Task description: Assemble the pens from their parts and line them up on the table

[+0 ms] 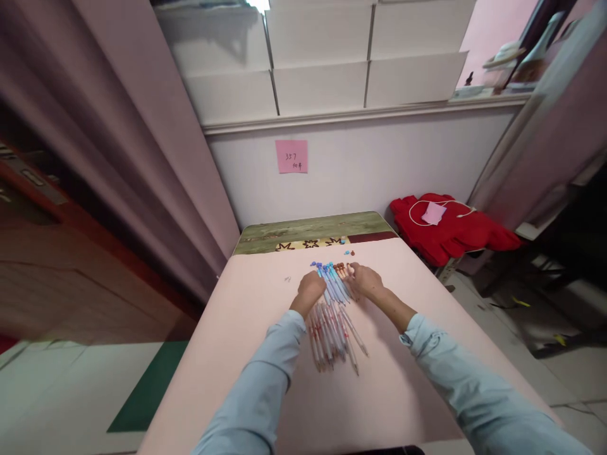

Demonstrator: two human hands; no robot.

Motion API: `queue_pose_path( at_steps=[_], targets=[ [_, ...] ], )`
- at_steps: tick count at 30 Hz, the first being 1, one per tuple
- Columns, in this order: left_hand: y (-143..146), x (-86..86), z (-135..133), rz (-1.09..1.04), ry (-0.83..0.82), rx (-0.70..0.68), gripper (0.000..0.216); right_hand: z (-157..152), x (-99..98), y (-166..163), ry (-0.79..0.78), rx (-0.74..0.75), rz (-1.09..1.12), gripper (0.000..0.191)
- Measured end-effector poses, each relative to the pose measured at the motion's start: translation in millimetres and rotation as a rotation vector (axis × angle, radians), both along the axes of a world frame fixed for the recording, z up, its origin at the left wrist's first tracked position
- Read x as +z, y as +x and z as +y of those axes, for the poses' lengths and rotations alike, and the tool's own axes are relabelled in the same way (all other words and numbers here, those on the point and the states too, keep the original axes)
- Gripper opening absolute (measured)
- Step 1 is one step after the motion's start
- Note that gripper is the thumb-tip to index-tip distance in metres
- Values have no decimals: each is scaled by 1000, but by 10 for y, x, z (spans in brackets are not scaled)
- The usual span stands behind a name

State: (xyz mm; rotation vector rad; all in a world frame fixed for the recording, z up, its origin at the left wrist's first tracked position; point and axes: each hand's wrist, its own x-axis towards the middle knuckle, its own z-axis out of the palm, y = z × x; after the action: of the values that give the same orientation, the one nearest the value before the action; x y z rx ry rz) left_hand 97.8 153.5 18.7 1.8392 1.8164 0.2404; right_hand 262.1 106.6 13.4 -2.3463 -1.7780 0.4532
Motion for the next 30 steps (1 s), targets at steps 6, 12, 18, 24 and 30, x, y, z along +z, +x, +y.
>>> queue_pose_path(
  at_steps=[6,12,18,24,30],
  targets=[
    [-124,366,-346,-44,340,-167,78,-157,365,-359,367,138,-138,87],
    [-205,746,-675,74,500,-162,88,-377,663,-649,562,204,-233,93],
    [-380,917,-1001,126,580,-153,90,-703,870,-760,608,163,-262,96],
    [-494,1109,-1366,118,597,-133,92,-1059,1070,-847,663,148,-319,95],
    [-529,1223,-1480,126,699,-114,88,-1202,1228,-863,771,149,-333,90]
  ],
)
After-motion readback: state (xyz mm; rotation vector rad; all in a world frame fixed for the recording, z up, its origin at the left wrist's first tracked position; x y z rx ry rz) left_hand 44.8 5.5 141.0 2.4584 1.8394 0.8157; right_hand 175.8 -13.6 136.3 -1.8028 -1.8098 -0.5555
